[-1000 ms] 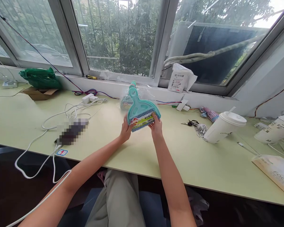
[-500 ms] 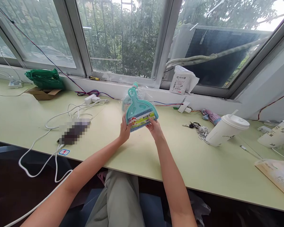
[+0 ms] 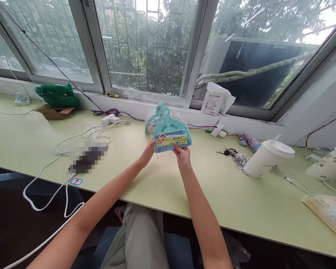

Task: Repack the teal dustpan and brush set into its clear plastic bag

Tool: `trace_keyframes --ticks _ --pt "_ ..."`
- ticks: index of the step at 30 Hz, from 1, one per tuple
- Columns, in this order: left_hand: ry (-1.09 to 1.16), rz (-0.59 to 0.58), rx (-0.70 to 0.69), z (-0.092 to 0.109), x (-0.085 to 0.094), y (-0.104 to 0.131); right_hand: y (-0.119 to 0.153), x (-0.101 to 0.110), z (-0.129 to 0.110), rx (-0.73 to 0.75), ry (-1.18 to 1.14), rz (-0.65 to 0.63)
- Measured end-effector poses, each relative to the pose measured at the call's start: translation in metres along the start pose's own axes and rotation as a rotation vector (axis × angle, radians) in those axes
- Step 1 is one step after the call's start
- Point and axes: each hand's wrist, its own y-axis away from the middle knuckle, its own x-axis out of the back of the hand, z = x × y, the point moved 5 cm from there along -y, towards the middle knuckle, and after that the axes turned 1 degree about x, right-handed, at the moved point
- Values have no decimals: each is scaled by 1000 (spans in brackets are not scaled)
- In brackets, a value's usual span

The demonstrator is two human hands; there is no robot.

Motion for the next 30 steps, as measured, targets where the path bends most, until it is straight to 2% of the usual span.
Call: trace_keyframes --ticks 3,8,10,14,16,21,25,30 --pt "32 1 42 -1 4 0 3 -4 3 -31 10 -16" --pt "44 -223 243 -12 -10 7 3 -1 -3 28 10 -15" --pt "80 -196 217 -12 -11 5 2 1 -5 25 11 -18" --pt "61 -26 53 -5 -1 -2 1 -2 -4 -13 14 -51" --pt "17 5 46 -5 3 -3 2 -3 -3 -23 23 -63" --pt "-33 -19 127 -8 1 2 0 1 -6 -51 66 -92" --pt "-70 -104 158 -6 -5 6 -3 5 -6 -90 79 -128" --pt "-87 -127 143 -1 -7 8 -1 4 -4 -55 59 -105"
